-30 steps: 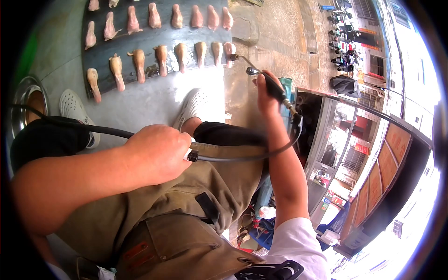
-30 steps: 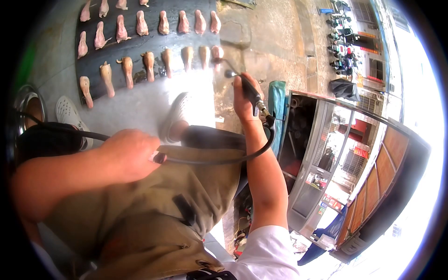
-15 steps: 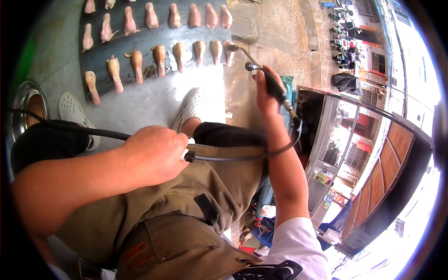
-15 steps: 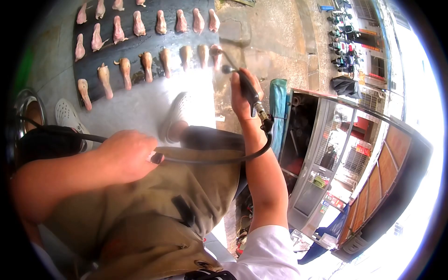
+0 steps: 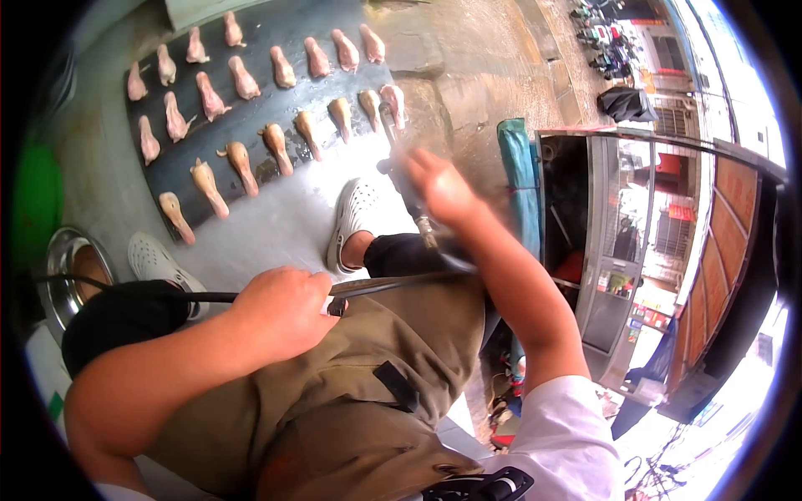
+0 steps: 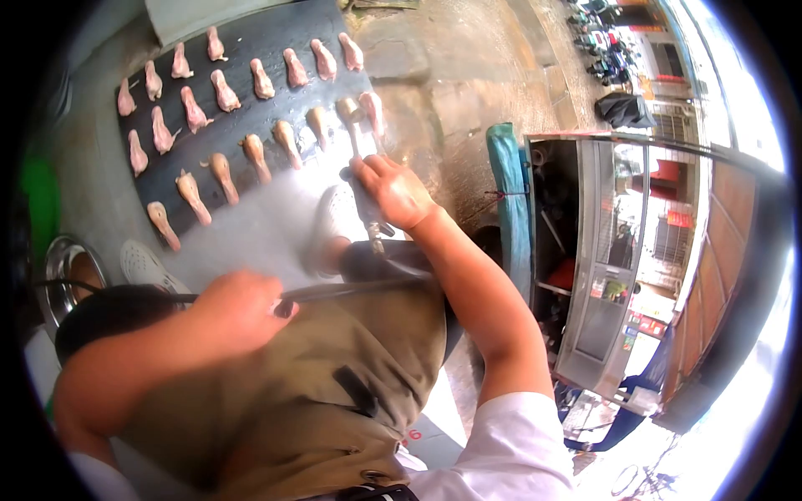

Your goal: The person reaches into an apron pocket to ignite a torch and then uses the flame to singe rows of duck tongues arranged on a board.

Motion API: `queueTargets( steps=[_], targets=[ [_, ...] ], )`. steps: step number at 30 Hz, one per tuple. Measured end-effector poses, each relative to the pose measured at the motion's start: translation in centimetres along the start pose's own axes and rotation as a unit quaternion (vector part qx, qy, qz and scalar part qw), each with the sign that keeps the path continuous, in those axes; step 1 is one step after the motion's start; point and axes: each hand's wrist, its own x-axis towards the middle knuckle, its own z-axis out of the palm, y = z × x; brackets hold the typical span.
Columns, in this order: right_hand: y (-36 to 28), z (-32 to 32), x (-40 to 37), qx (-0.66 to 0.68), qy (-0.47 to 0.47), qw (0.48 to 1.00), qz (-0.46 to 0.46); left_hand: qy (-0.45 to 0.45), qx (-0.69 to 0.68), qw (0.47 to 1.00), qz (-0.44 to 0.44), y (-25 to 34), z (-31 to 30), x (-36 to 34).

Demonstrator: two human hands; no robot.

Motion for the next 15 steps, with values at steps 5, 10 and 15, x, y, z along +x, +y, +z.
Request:
queueTargets(
  steps=[5, 10, 15],
  targets=[
    [-0.05, 0.37, 0.11, -0.025, -0.008, 0.999, -0.03, -0.004, 0.008, 1.0, 0.0, -0.03, 0.0, 0.08],
    [0.03, 0.52, 0.01, -0.019, 0.004, 0.999, -0.029, 0.006, -0.006, 1.0, 0.005, -0.06, 0.0, 0.22],
    [0.41, 0.63, -0.28, -0.009, -0.006, 1.0, 0.003, 0.021, -0.028, 0.999, 0.008, -0.03, 0.14, 0.37]
  ],
)
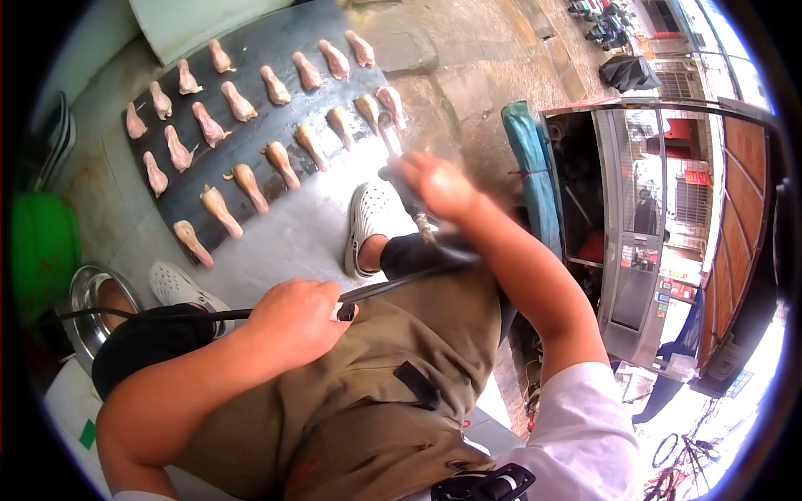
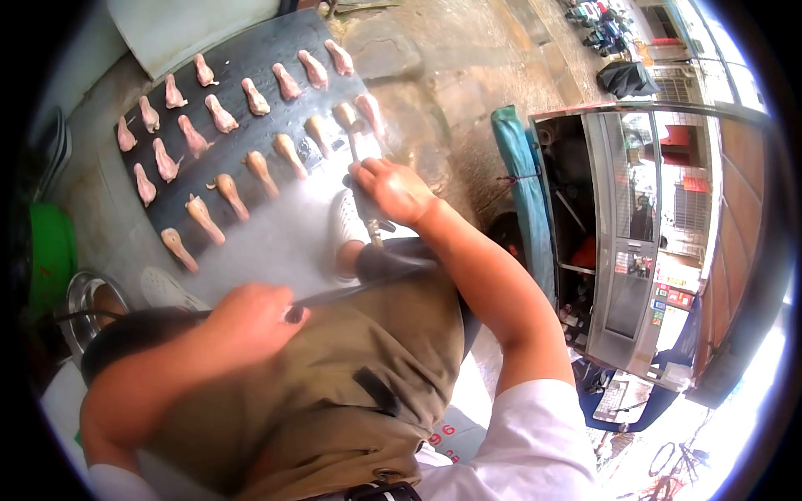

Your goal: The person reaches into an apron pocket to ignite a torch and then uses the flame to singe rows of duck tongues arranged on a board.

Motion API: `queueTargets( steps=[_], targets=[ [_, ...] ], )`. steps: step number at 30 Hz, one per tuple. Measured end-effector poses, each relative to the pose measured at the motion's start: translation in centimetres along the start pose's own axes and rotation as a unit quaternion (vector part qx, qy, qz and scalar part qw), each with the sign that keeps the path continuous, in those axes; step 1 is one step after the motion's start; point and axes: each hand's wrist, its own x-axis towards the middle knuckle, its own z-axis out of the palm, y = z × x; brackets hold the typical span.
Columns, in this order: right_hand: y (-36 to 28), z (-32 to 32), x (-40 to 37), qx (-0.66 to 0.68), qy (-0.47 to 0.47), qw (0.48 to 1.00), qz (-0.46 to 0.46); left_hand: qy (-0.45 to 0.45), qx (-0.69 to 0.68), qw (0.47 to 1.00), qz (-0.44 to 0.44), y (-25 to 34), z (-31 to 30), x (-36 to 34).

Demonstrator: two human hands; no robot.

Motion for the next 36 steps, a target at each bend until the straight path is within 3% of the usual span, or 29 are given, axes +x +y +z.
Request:
queueTargets(
  steps=[3, 26, 29, 32, 33, 36],
  targets=[
    [0.1, -0.2, -0.1, 0.002, 0.006, 1.0, 0.007, -0.03, 0.015, 0.999, -0.009, 0.5, -0.6, 0.2],
    [0.7, -0.3, 0.2, 0.043, 0.078, 0.996, -0.001, -0.008, 0.023, 1.0, -0.002, 0.5, -0.5, 0.3],
    [0.7, -0.9, 0.7, 0.051, 0.056, 0.996, 0.048, -0.011, 0.017, 1.0, -0.009, 0.5, -0.6, 0.4],
    [1.0, -1.1, 1.8, 0.152, 0.028, 0.974, 0.163, -0.012, 0.021, 1.0, -0.017, 0.2, -0.6, 0.7],
    [1.4, -1.6, 2.2, 0.125, 0.018, 0.986, 0.107, -0.013, 0.025, 0.999, -0.02, 0.1, -0.6, 0.8],
    [0.7, -2.7, 3.8, 0.124, 0.023, 0.982, 0.143, -0.011, 0.015, 0.999, -0.027, -0.1, -1.2, 1.0]
  ],
)
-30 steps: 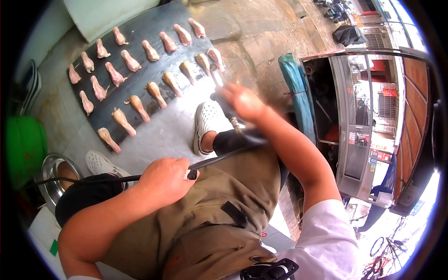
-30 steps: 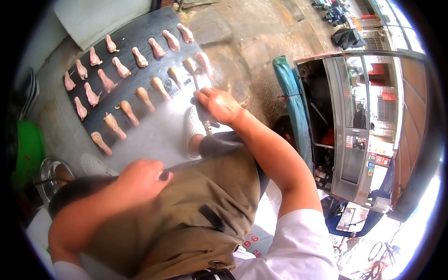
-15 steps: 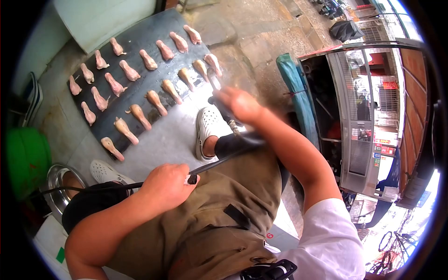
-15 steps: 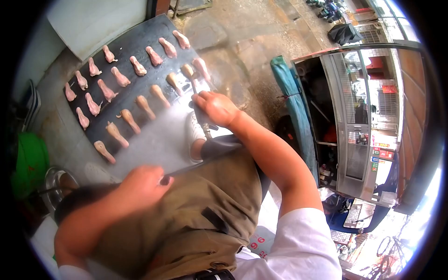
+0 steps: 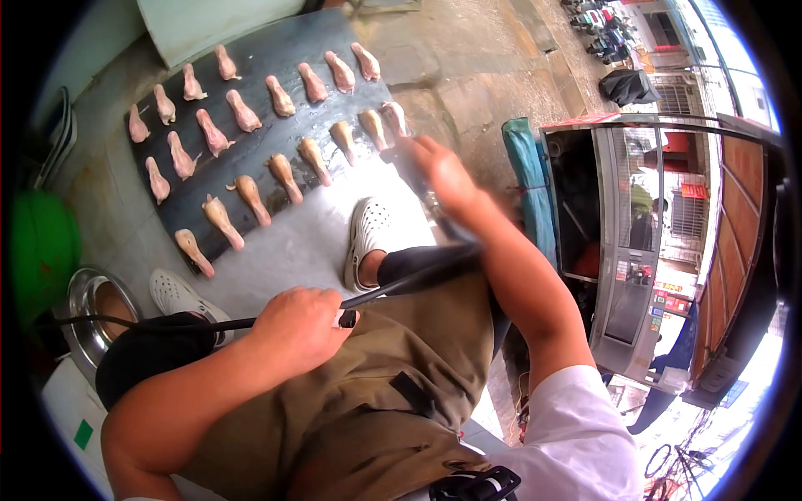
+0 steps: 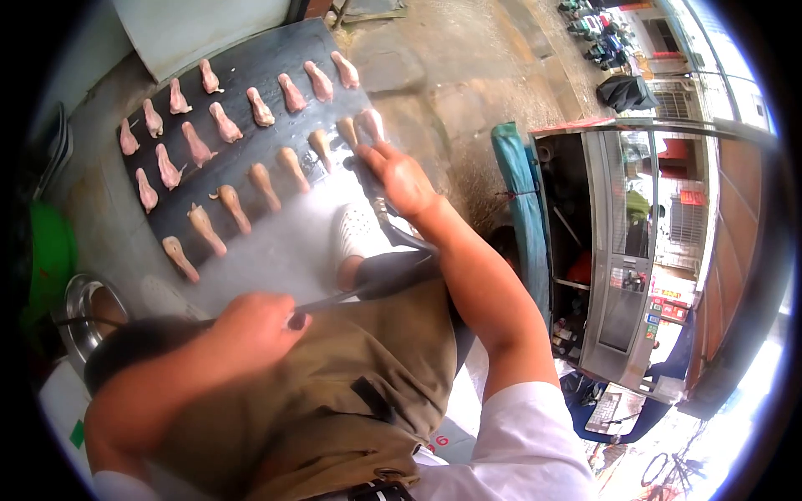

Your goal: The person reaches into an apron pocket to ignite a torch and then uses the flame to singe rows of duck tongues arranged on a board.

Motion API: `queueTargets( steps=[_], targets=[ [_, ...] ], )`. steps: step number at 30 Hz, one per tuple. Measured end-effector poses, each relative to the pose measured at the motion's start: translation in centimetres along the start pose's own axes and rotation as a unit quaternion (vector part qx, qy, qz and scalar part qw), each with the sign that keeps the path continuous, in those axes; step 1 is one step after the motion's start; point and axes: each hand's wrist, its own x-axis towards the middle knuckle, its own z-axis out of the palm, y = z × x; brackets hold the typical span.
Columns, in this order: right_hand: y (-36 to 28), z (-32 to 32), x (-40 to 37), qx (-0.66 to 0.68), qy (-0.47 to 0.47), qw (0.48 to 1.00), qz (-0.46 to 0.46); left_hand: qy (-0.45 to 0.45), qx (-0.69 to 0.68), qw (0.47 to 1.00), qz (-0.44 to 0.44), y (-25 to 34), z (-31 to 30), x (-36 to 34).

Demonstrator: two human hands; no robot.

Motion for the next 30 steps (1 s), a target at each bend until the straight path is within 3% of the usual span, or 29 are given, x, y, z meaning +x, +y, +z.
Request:
queueTargets(
  steps=[1, 4, 12, 14, 15, 16, 18, 22, 30],
  targets=[
    [0.0, -0.1, 0.5, 0.044, 0.004, 0.999, 0.013, 0.007, 0.0, 1.0, -0.001, -0.2, -0.1, 0.1],
    [2.3, 0.4, 1.9, -0.015, 0.065, 0.993, -0.096, 0.02, -0.008, 1.0, -0.007, -1.0, -0.1, 0.2],
    [2.6, -1.6, 7.9, -0.052, 0.181, 0.981, -0.041, 0.067, -0.085, 0.994, 0.013, -2.4, -1.1, 1.2],
    [4.0, -3.7, 11.1, -0.019, 0.056, 0.994, 0.089, 0.076, -0.131, 0.988, -0.005, -2.1, -1.4, 1.5],
    [5.9, -3.8, 12.6, 0.042, 0.079, 0.992, 0.086, 0.081, -0.154, 0.985, -0.016, -2.0, -1.6, 1.6],
    [6.6, -5.1, 14.8, 0.001, 0.023, 0.994, 0.109, 0.084, -0.174, 0.981, -0.02, -1.9, -2.0, 1.8],
    [4.8, -6.7, 17.6, -0.046, 0.037, 0.994, 0.087, 0.089, -0.209, 0.973, -0.028, -1.9, -2.6, 2.1],
    [2.7, -8.9, 22.9, -0.075, -0.023, 0.986, 0.149, 0.196, -0.199, 0.96, 0.014, -2.3, -3.3, 2.9],
    [3.9, -9.6, 29.1, 0.04, -0.016, 0.988, 0.148, 0.235, -0.24, 0.942, 0.017, -2.9, -4.4, 3.3]
  ],
)
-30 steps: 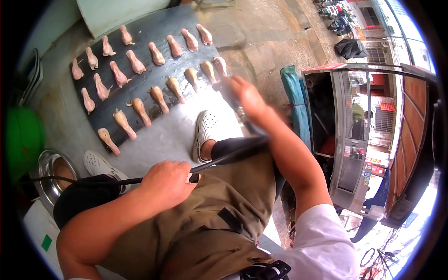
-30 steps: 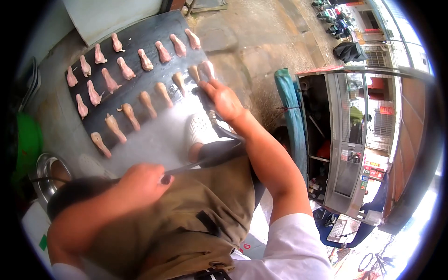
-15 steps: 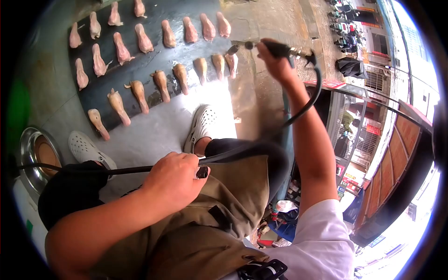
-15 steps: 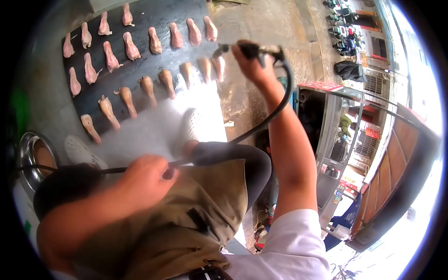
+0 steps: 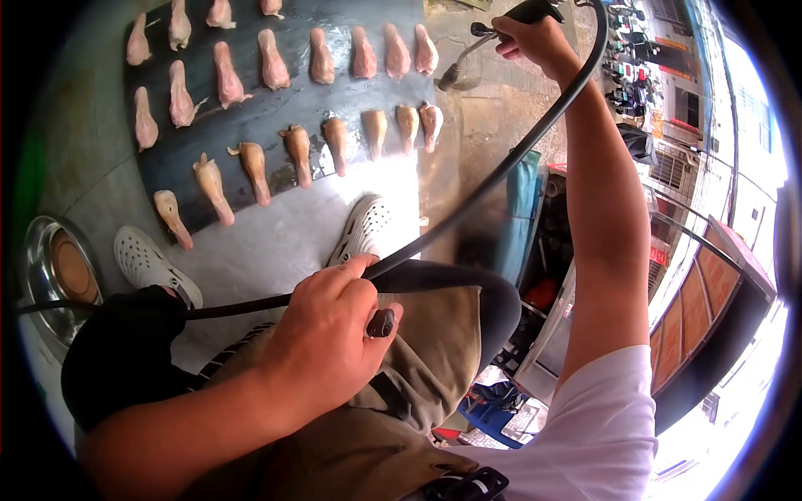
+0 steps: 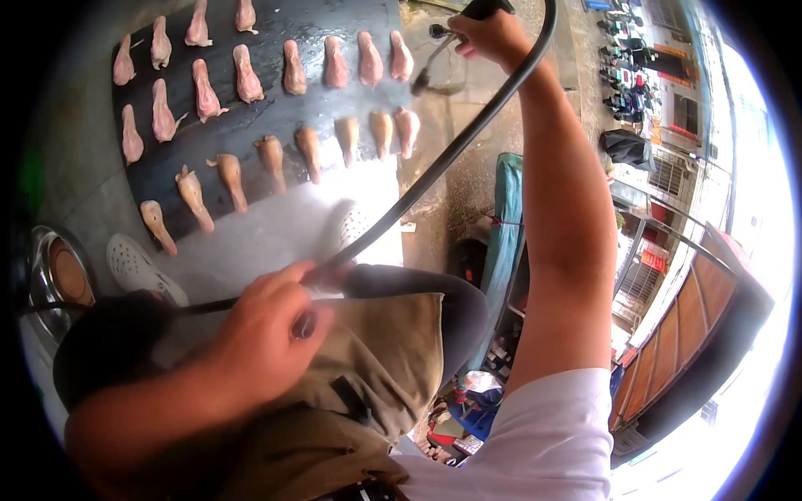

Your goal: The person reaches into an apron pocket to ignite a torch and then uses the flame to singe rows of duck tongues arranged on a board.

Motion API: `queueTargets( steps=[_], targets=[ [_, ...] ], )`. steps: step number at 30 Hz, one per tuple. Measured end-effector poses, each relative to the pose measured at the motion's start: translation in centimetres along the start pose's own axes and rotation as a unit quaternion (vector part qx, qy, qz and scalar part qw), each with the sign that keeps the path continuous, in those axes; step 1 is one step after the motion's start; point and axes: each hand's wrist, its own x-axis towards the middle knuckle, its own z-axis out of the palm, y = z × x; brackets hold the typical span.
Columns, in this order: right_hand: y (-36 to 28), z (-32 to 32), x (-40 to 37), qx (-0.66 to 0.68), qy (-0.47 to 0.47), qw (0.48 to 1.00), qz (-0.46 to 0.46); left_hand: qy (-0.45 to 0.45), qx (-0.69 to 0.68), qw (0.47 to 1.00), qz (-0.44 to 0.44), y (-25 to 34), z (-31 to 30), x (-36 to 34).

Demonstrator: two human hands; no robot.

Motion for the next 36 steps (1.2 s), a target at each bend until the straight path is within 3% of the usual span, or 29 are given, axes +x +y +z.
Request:
queueTargets(
  steps=[7, 13, 22, 36],
  targets=[
    [-2.3, 0.1, -0.1, 0.005, -0.012, 1.0, 0.007, 0.006, -0.013, 1.0, -0.009, -0.1, -0.5, 0.2],
    [0.4, -0.3, 0.9, 0.017, -0.031, 0.999, -0.011, -0.006, -0.018, 1.0, -0.016, -0.3, -0.3, 0.2],
    [-1.1, -0.6, -0.8, -0.038, -0.04, 0.998, 0.002, -0.004, -0.015, 1.0, -0.014, -0.4, -0.1, 0.2],
    [0.1, -1.9, -1.5, 0.011, -0.046, 0.999, 0.0, 0.001, -0.009, 1.0, -0.003, -0.4, 0.2, 0.0]
  ],
)
